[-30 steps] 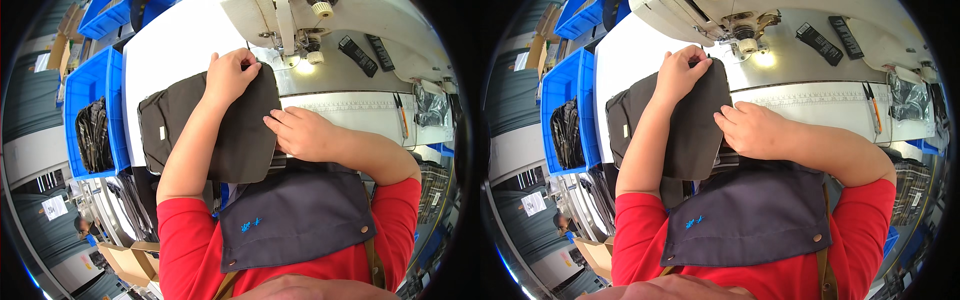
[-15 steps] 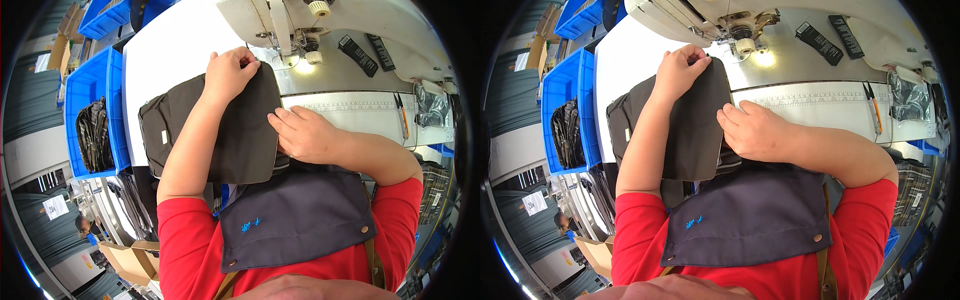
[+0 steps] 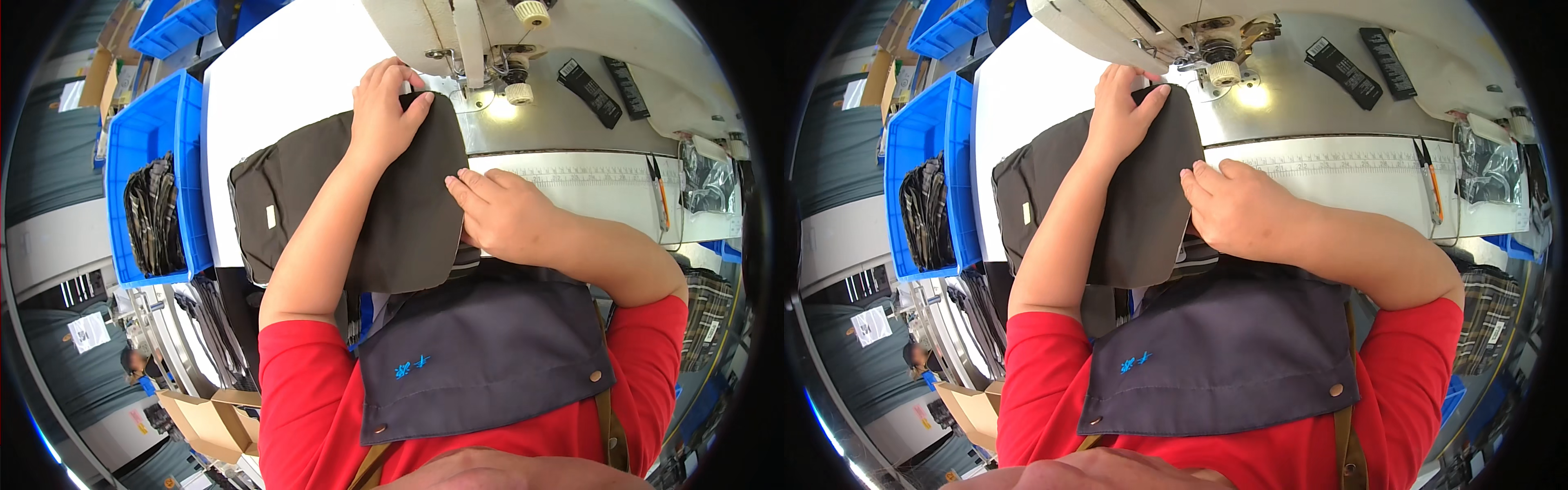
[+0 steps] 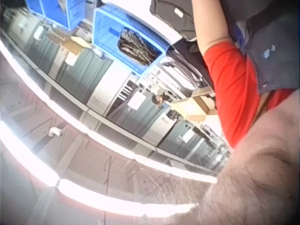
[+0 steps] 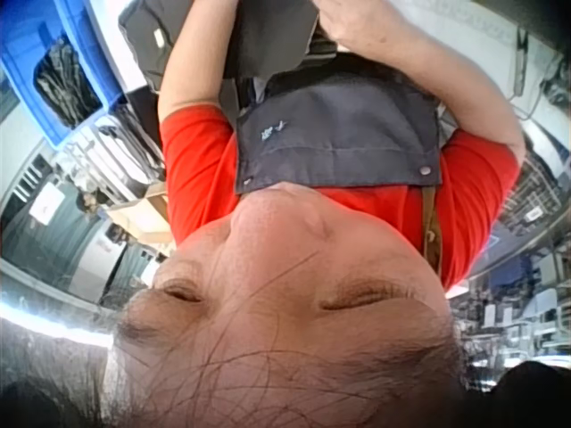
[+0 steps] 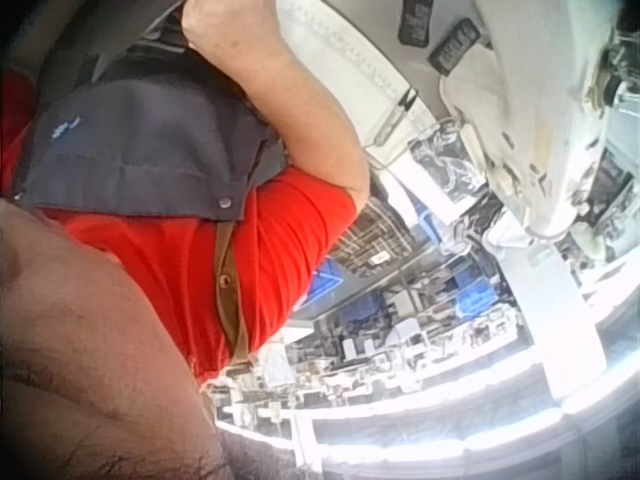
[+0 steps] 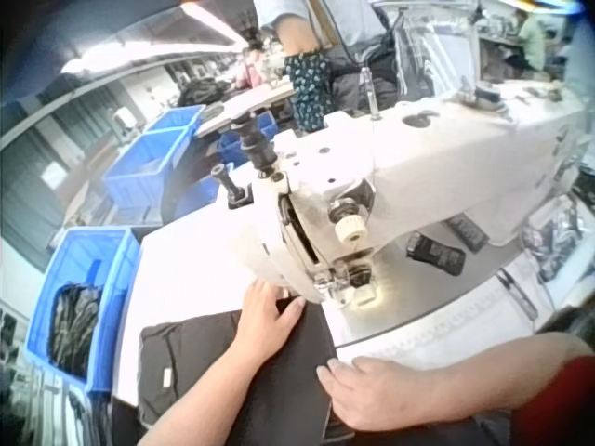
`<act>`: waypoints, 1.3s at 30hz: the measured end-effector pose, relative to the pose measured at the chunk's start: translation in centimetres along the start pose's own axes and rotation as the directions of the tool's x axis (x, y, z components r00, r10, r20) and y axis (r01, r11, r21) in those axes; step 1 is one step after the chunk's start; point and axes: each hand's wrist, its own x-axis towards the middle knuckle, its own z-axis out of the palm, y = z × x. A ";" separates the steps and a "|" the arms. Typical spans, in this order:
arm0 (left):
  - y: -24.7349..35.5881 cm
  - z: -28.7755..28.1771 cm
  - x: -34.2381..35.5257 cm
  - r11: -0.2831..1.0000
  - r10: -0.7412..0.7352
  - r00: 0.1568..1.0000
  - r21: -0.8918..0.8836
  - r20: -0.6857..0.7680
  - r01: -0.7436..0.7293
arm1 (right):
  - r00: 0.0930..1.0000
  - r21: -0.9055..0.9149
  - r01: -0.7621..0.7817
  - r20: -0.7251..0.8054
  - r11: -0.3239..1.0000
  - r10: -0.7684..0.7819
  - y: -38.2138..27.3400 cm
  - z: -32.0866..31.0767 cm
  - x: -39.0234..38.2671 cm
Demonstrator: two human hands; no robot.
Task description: The person operates an industrial sewing machine to stitch plaid and dark-colored fabric bags. They guide the material under the needle, attach zipper components, and trim excess threads. Finished items are placed into blue bins, and new pieces are retrieved from a stack to continue the assembly process.
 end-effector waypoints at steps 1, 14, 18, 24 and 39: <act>0.1 0.1 0.5 1.000 -0.014 1.000 -0.012 0.022 0.014 | 1.000 -0.004 -0.015 0.002 1.000 0.015 0.0 0.2 -0.1; -1.6 2.5 4.1 0.997 0.081 0.995 -0.015 0.061 -0.080 | 0.992 -0.067 -0.119 0.026 0.991 0.121 0.7 0.3 -0.2; -1.6 2.3 4.4 0.996 0.061 0.994 -0.064 0.092 -0.055 | 0.985 -0.051 -0.153 0.071 0.987 0.156 0.7 0.0 0.0; -1.7 2.4 4.4 0.999 0.022 0.992 -0.043 0.126 -0.017 | 0.986 -0.003 -0.160 0.049 0.987 0.160 0.9 0.1 0.2; -2.9 1.9 5.4 0.998 0.043 0.999 0.054 0.017 -0.044 | 0.964 0.042 -0.254 0.090 0.966 0.249 1.1 -0.2 0.9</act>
